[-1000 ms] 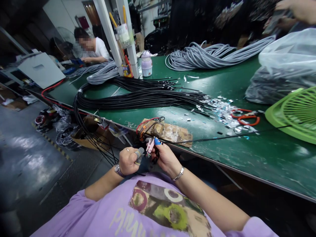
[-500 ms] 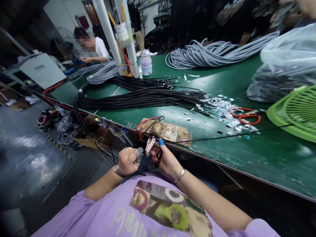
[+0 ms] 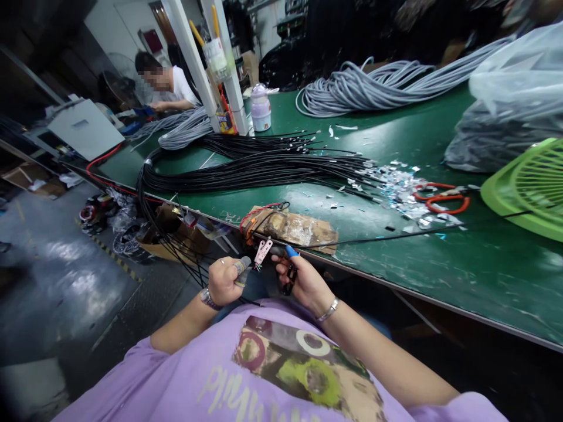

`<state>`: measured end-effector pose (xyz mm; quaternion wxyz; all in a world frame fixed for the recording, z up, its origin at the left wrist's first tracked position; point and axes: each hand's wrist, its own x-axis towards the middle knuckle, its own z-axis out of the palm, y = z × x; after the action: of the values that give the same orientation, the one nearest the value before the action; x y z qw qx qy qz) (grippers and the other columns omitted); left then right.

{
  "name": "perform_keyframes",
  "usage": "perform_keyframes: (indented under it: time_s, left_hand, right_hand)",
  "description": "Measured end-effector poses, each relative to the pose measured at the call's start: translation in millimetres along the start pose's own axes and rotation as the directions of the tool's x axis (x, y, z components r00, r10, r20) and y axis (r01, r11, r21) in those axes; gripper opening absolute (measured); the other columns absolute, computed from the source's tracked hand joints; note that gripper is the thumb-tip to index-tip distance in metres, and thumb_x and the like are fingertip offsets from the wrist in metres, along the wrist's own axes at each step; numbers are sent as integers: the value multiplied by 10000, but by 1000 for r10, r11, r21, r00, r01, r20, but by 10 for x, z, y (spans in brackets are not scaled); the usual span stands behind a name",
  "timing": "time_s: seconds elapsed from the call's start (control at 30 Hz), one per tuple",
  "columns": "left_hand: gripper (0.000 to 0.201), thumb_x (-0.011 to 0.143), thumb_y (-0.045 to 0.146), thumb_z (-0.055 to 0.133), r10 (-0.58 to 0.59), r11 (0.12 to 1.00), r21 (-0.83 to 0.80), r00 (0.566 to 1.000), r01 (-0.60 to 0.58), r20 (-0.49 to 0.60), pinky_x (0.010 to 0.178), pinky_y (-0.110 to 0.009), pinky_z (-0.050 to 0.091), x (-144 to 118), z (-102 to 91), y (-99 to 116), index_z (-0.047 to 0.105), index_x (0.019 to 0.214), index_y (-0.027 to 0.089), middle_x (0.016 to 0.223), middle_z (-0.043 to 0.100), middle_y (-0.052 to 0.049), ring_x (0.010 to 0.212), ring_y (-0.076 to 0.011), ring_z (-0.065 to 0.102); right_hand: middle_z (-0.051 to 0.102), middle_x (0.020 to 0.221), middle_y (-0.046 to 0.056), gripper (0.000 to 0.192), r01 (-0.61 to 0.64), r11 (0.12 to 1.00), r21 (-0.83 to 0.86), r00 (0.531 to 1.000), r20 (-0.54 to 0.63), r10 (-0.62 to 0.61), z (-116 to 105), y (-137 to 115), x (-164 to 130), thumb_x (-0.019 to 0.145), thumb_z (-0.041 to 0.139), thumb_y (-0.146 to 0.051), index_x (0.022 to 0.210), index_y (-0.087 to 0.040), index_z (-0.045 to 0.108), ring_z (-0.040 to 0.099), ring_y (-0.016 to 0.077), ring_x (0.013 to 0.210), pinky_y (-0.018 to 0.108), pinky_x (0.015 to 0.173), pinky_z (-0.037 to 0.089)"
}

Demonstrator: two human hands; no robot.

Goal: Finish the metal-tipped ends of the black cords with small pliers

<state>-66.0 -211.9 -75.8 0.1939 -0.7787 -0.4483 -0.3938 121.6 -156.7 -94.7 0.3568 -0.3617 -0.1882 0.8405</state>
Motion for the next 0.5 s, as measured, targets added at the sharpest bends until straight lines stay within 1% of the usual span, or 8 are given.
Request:
perform_keyframes:
  time_s: [0.13, 0.2, 0.3, 0.37, 0.4, 0.43, 0.47, 0.5]
  left_hand:
    - [146, 786, 154, 480, -9, 1000, 20, 1000, 9, 1, 536, -249, 408, -31, -30, 21, 624, 805, 166, 614, 643, -32, 539, -122, 556]
    - [147, 784, 152, 483, -3, 1000, 28, 1000, 2, 10, 538, -248, 406, -73, -76, 29, 628, 806, 164, 620, 644, -34, 544, -121, 558]
    - [138, 784, 164, 496, -13, 998, 58, 998, 9, 54, 540, -247, 405, -187, -179, 31, 633, 784, 170, 612, 636, -32, 544, -120, 556]
    - [140, 782, 155, 495, -29, 997, 72, 994, 21, 104, 535, -248, 401, -299, -252, 23, 633, 767, 173, 602, 629, -32, 534, -120, 546]
    - [146, 784, 153, 492, -38, 997, 71, 990, 29, 138, 535, -248, 404, -365, -284, 15, 636, 769, 171, 605, 628, -37, 536, -122, 546]
    - [157, 788, 152, 484, -46, 997, 66, 983, 35, 178, 534, -248, 405, -434, -311, 4, 640, 777, 168, 606, 626, -41, 539, -125, 548]
    - [170, 793, 153, 477, -64, 996, 69, 971, 49, 230, 530, -247, 405, -507, -334, -12, 646, 789, 166, 597, 618, -41, 540, -128, 549]
    - [177, 798, 159, 471, -81, 995, 77, 956, 62, 282, 518, -246, 401, -580, -353, -31, 648, 782, 170, 576, 606, -37, 527, -130, 542]
  right_hand:
    - [541, 514, -10, 291, -23, 999, -28, 999, -30, 22, 12, 0, -61, 692, 725, -440, 687, -150, 697, 392, 57, 426, 164, 384, 324]
    - [523, 498, -17, 289, -9, 999, -54, 1000, -30, 8, 11, 5, -83, 675, 728, -445, 680, -158, 695, 370, 59, 418, 173, 379, 303]
    - [547, 532, -10, 313, 81, 985, -151, 996, -26, -85, 4, 1, -125, 654, 721, -483, 687, -174, 679, 368, 70, 432, 192, 387, 285]
    - [543, 530, -10, 347, 162, 934, -318, 984, -14, -176, -6, -35, -188, 663, 691, -524, 678, -179, 660, 362, 79, 430, 210, 395, 281]
    - [545, 531, -7, 351, 220, 873, -435, 971, 14, -237, -15, -72, -236, 678, 671, -533, 678, -183, 653, 378, 90, 437, 222, 406, 297]
    - [558, 543, -2, 338, 295, 773, -562, 946, 57, -319, -28, -124, -297, 698, 651, -528, 686, -190, 650, 410, 106, 453, 237, 425, 324]
    - [602, 603, 15, 303, 389, 626, -676, 901, 137, -412, -47, -191, -366, 718, 638, -501, 715, -199, 654, 476, 132, 509, 259, 471, 375]
    - [641, 673, 34, 266, 489, 437, -755, 826, 240, -510, -72, -274, -439, 740, 617, -472, 736, -209, 657, 549, 168, 603, 285, 543, 426]
